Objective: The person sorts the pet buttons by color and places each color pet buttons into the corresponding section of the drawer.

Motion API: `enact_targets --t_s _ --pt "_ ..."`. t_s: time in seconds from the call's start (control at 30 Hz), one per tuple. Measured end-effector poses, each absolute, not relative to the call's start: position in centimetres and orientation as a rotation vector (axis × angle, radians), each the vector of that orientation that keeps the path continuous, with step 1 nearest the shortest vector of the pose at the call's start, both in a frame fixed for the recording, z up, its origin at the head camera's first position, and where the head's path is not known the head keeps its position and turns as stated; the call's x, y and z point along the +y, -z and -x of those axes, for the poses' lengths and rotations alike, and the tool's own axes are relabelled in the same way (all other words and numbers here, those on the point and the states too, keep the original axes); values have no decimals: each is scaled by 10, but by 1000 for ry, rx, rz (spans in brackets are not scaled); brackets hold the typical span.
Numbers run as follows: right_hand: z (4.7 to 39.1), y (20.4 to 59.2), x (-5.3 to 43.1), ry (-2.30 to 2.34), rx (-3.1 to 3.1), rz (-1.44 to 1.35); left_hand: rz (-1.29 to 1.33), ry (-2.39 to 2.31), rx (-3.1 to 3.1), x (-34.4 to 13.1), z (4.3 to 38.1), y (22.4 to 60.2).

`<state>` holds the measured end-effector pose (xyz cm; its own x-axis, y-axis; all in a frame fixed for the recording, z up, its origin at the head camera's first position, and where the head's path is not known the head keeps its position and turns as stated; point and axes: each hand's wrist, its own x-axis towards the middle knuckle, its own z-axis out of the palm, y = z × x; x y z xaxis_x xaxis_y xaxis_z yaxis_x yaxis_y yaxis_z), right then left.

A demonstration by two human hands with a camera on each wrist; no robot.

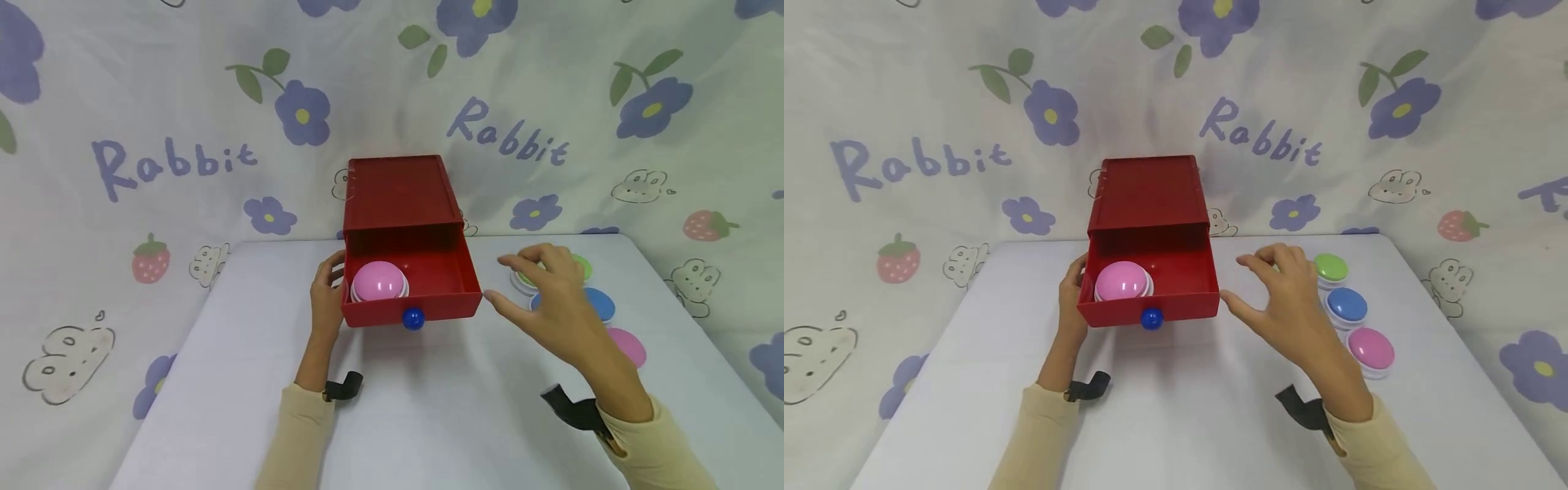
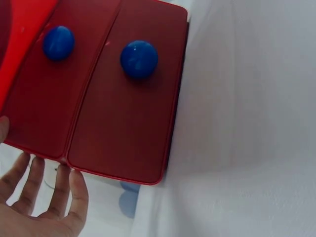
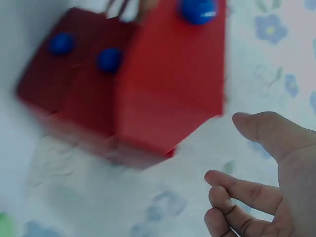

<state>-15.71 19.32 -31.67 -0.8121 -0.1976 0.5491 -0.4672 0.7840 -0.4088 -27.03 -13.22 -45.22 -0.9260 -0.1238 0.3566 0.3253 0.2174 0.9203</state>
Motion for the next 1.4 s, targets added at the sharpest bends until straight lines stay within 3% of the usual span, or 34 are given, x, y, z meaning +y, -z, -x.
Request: enact_targets --t_s 0.33,0.73,1.4 --pt "138 391 271 -652 -2551 -240 205 1741 -2135 -135 271 454" --pt "117 433 348 -530 -2880 278 205 1769 -2144 -132 269 455" --pt "114 461 375 -427 -2995 606 222 1761 -2129 -134 268 453"
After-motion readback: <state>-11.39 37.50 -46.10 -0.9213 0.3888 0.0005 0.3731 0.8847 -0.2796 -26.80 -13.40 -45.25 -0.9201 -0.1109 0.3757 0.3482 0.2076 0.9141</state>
